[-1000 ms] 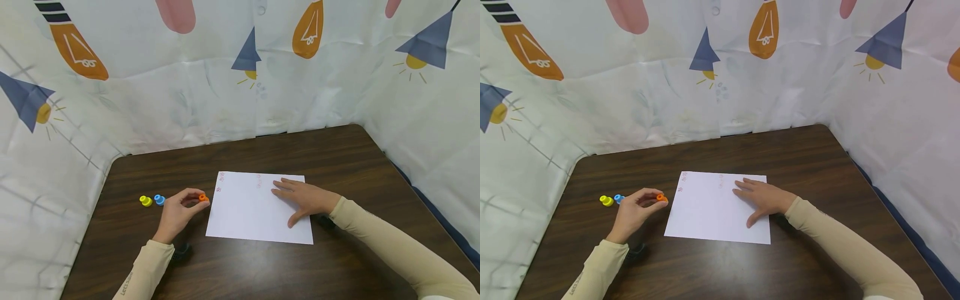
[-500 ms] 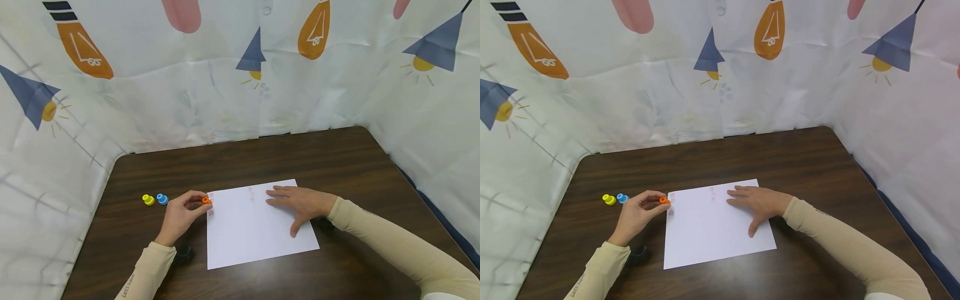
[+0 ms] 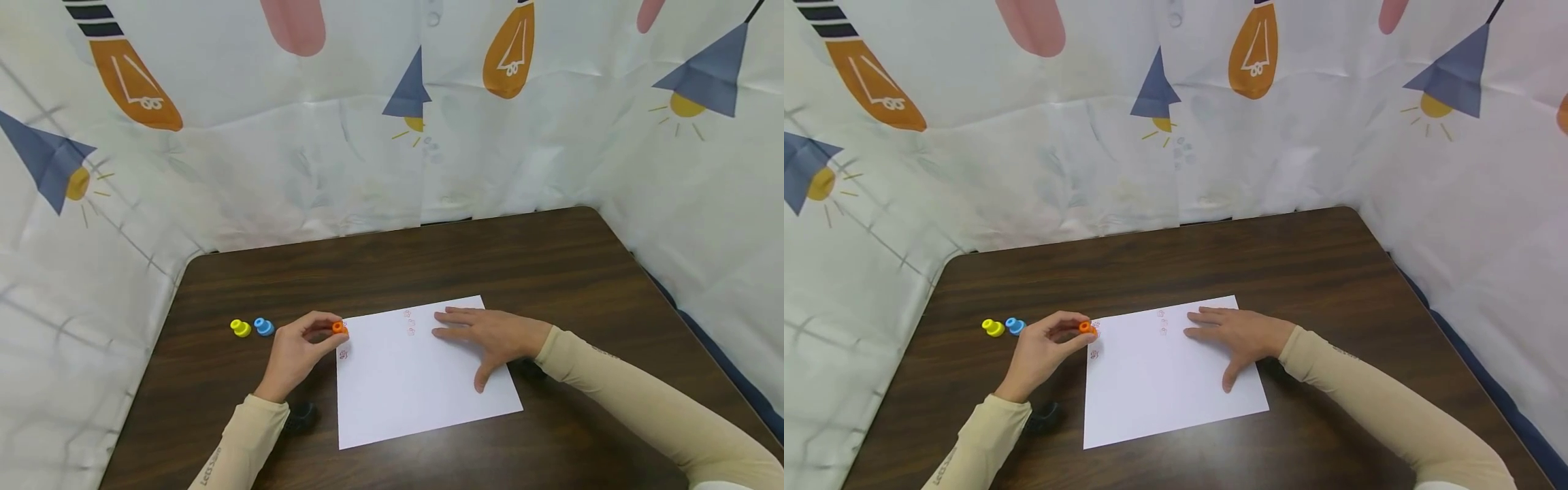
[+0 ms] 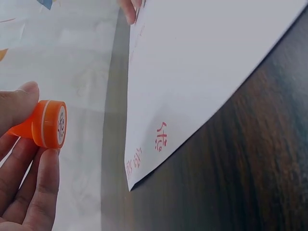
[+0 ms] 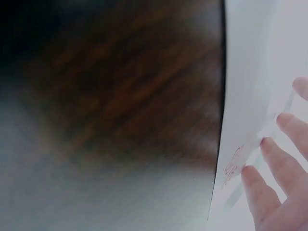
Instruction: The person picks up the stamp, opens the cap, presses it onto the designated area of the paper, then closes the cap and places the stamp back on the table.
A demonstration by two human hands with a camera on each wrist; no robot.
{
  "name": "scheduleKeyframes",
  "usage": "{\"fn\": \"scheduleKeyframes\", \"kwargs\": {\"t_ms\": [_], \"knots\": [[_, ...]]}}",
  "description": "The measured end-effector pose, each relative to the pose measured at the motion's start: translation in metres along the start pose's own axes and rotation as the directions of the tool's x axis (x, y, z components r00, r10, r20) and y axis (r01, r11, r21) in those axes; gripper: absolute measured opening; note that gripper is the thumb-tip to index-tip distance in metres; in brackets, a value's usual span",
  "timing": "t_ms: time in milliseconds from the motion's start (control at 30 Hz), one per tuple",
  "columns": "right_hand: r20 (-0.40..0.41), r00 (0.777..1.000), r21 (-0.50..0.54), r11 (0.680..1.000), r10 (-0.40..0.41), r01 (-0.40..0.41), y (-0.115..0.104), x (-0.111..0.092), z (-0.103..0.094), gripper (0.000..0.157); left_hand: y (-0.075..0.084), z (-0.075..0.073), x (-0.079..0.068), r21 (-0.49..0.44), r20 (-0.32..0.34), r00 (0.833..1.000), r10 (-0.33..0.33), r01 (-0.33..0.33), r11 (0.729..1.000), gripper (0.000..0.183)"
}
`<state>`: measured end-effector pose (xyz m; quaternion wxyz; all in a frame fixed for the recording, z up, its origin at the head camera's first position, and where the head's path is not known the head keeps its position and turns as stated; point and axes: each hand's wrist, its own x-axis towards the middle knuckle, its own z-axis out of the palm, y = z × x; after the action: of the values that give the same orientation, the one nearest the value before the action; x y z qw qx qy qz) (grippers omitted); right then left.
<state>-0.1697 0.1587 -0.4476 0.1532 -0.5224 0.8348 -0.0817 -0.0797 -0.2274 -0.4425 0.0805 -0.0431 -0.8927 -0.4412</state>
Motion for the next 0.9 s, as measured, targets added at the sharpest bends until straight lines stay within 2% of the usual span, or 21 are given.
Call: {"fn": "scheduleKeyframes", "kwargs": {"t_ms": [167, 333, 500, 633, 700, 767, 833, 900], "knots": [[-0.064, 0.998, 0.018, 1.0, 0.015, -0.013, 0.002, -0.005, 0.001, 0.116, 0.003, 0.004, 0.002, -0.011, -0.002, 1.0, 0.009, -0.009, 1.0, 0.03], [-0.155, 0.986, 0.097, 0.994, 0.064, -0.049, 0.004, -0.009, -0.001, 0.115, 0.007, 0.008, 0.004, -0.025, 0.004, 1.0, 0.011, -0.011, 1.0, 0.029], [-0.239, 0.958, 0.226, 0.969, 0.158, -0.103, 0.004, -0.013, -0.003, 0.114, 0.01, 0.012, 0.006, -0.031, 0.005, 1.0, 0.016, -0.016, 0.999, 0.03], [-0.318, 0.929, 0.308, 0.948, 0.187, -0.085, 0.005, -0.016, -0.003, 0.107, 0.014, 0.014, 0.007, -0.052, 0.01, 1.0, 0.023, -0.023, 0.998, 0.03], [-0.366, 0.909, 0.322, 0.944, 0.198, -0.076, 0.006, -0.018, -0.003, 0.102, 0.016, 0.015, 0.008, -0.081, 0.013, 1.0, 0.027, -0.026, 0.996, 0.031], [-0.438, 0.876, 0.32, 0.946, 0.2, -0.056, 0.007, -0.019, -0.002, 0.097, 0.017, 0.017, 0.009, -0.107, 0.013, 0.999, 0.034, -0.033, 0.994, 0.031], [-0.524, 0.829, 0.315, 0.949, 0.196, -0.025, 0.007, -0.02, -0.002, 0.093, 0.019, 0.018, 0.01, -0.135, 0.01, 0.999, 0.037, -0.035, 0.99, 0.031], [-0.609, 0.77, 0.32, 0.947, 0.191, 0.018, 0.008, -0.02, -0.002, 0.088, 0.021, 0.02, 0.012, -0.159, 0.007, 0.999, 0.038, -0.037, 0.987, 0.032]]}}
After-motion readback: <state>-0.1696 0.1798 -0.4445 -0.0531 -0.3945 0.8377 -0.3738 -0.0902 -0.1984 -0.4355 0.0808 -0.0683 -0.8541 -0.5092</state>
